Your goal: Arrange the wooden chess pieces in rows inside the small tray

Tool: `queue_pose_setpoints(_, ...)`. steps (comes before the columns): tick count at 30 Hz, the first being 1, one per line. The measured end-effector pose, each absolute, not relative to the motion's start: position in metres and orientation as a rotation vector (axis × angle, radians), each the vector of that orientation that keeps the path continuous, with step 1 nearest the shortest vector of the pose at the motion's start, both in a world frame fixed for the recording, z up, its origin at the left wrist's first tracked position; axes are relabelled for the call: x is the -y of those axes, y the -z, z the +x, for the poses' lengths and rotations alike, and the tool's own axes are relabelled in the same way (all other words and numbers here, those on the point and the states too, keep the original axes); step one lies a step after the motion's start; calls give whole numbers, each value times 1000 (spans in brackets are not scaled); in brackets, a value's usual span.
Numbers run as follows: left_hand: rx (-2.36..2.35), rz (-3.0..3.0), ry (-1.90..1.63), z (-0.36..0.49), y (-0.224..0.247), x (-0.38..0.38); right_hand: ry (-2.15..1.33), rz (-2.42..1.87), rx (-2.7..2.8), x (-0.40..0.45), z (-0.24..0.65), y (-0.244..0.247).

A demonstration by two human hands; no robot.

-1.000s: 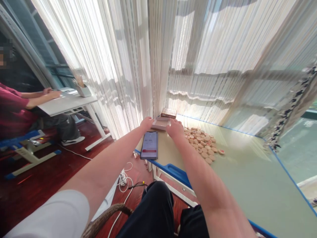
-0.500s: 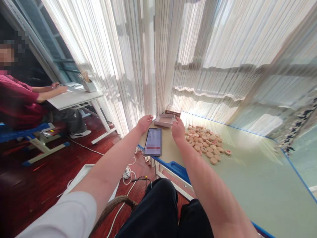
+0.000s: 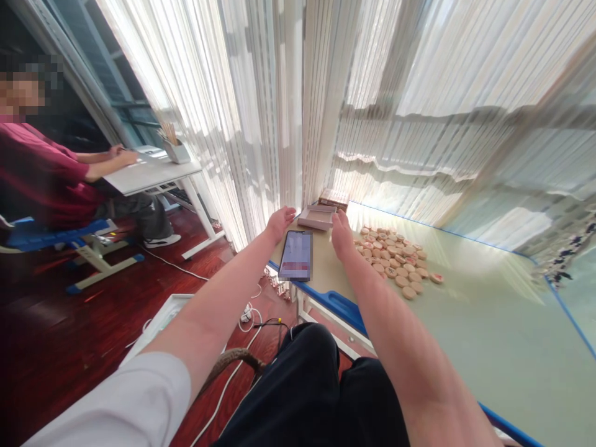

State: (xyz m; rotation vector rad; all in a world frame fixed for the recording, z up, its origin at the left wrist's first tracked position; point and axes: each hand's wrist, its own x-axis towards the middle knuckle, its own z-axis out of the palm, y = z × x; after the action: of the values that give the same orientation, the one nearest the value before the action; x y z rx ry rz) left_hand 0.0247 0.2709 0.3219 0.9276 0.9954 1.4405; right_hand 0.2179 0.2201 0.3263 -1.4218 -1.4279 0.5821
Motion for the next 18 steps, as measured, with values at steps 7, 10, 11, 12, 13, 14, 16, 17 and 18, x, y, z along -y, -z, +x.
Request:
queue_pose_setpoints(7, -972, 922, -1468, 25, -321, -272, -766, -1408, 1218, -211, 215, -336)
queue_pose_setpoints(10, -963, 920, -1482, 23, -319, -273, -771, -1431, 1237, -210, 214, -336)
queue_pose_setpoints(11, -958, 925, -1483, 23, -318, -273, -773, -1438, 1251, -211, 214, -336)
queue_pose_setpoints(12, -954, 936, -1480, 22, -318, -273, -773, -1447, 1267, -211, 214, -336)
queue_pose_setpoints(13, -952, 950, -1476, 22, -317, -273, -771, -1454, 1285, -211, 215, -336)
queue_pose_setpoints(14, -952, 963, -1474, 22, -317, -273, -771, -1459, 1302, -212, 215, -336)
queue_pose_setpoints(16, -965, 980, -1466, 23, -318, -272, -778, -1461, 1318, -213, 215, -336)
queue_pose_setpoints(17, -977, 986, -1462, 23, -318, -271, -768, -1464, 1327, -214, 216, -335)
queue_pose_setpoints(18, -991, 994, -1458, 23, -318, -271, -736, -1470, 1350, -215, 217, -334)
